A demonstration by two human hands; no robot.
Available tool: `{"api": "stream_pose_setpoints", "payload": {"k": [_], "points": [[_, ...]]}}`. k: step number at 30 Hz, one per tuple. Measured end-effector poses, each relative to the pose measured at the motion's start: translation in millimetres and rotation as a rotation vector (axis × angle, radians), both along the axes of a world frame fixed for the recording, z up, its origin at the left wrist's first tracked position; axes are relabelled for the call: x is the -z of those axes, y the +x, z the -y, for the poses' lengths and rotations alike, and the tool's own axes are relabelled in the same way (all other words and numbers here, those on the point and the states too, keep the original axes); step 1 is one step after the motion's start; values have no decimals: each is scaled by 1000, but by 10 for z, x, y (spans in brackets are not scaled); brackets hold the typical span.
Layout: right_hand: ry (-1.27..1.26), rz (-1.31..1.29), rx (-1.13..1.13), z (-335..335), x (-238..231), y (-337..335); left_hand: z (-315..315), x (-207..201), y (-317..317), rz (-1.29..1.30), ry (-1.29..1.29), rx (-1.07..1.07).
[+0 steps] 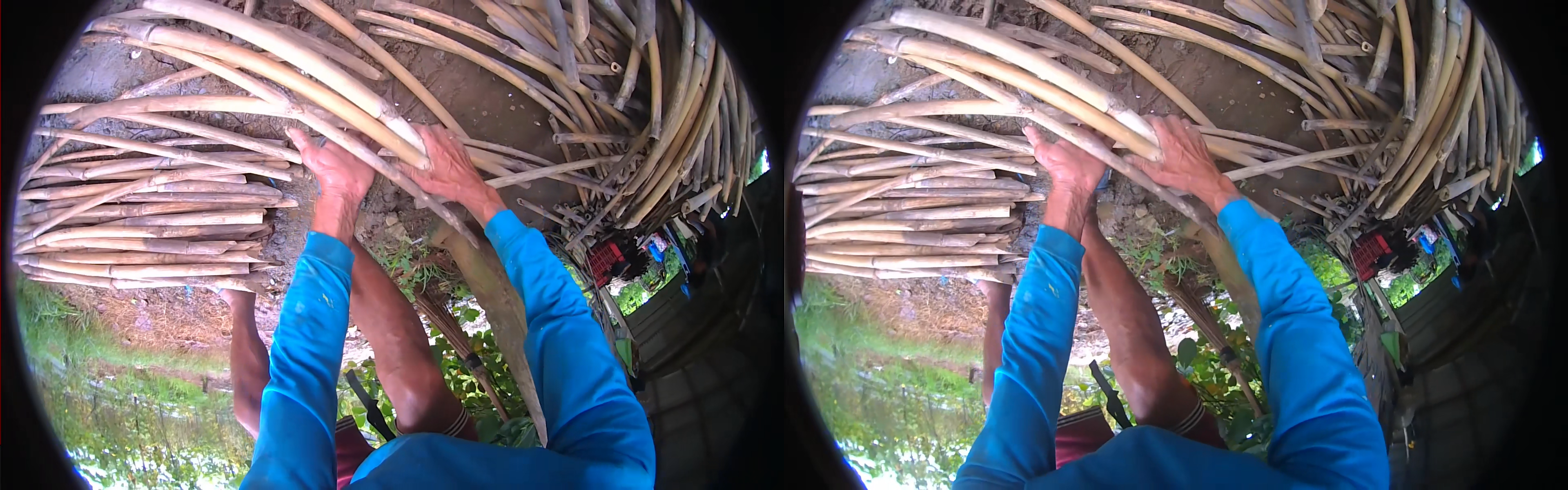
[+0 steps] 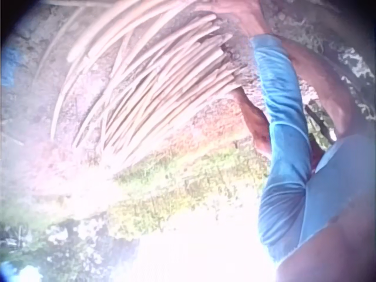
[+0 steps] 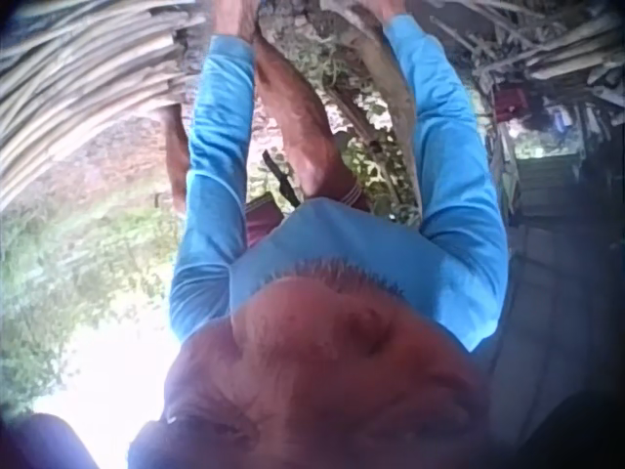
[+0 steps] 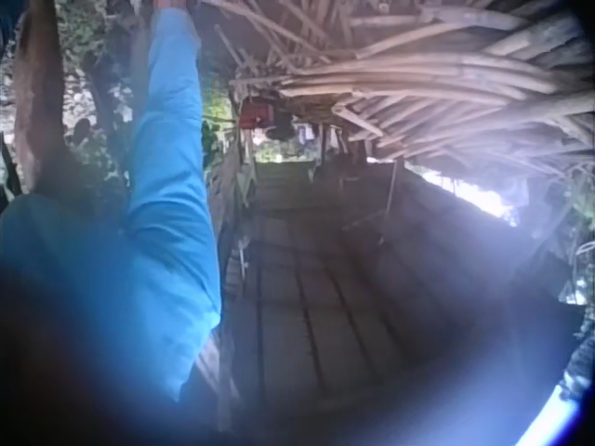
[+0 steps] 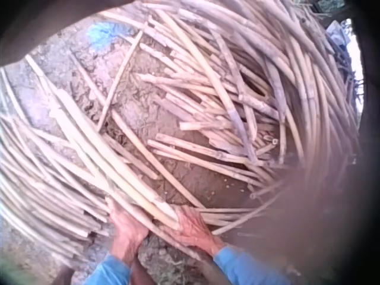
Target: The person sorts bamboo sticks from a large pile, gathers them into bundles by hand, and arranges the sticks into a stack on the ground.
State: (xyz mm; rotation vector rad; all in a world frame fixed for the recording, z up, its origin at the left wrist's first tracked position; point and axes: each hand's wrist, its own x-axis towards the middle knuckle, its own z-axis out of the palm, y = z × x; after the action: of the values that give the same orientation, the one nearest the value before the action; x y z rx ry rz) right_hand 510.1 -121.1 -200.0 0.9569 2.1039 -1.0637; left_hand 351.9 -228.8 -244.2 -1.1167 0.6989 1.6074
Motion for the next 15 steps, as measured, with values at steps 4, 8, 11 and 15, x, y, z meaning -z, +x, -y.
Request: {"api": "stream_pose_setpoints", "payload": {"k": [4, 8, 11, 15], "points": [[-38, -202, 167, 177, -221, -77, 55, 77, 19, -307, -107, 6], [9, -57, 157, 321, -315, -193, 191, 306, 60, -273, -125, -61], [-24, -139, 166, 502, -310, -387, 694, 604, -210, -276, 97, -80], [30, -99, 76, 533, -423, -519, 684, 332, -254, -146, 307, -3]]}}
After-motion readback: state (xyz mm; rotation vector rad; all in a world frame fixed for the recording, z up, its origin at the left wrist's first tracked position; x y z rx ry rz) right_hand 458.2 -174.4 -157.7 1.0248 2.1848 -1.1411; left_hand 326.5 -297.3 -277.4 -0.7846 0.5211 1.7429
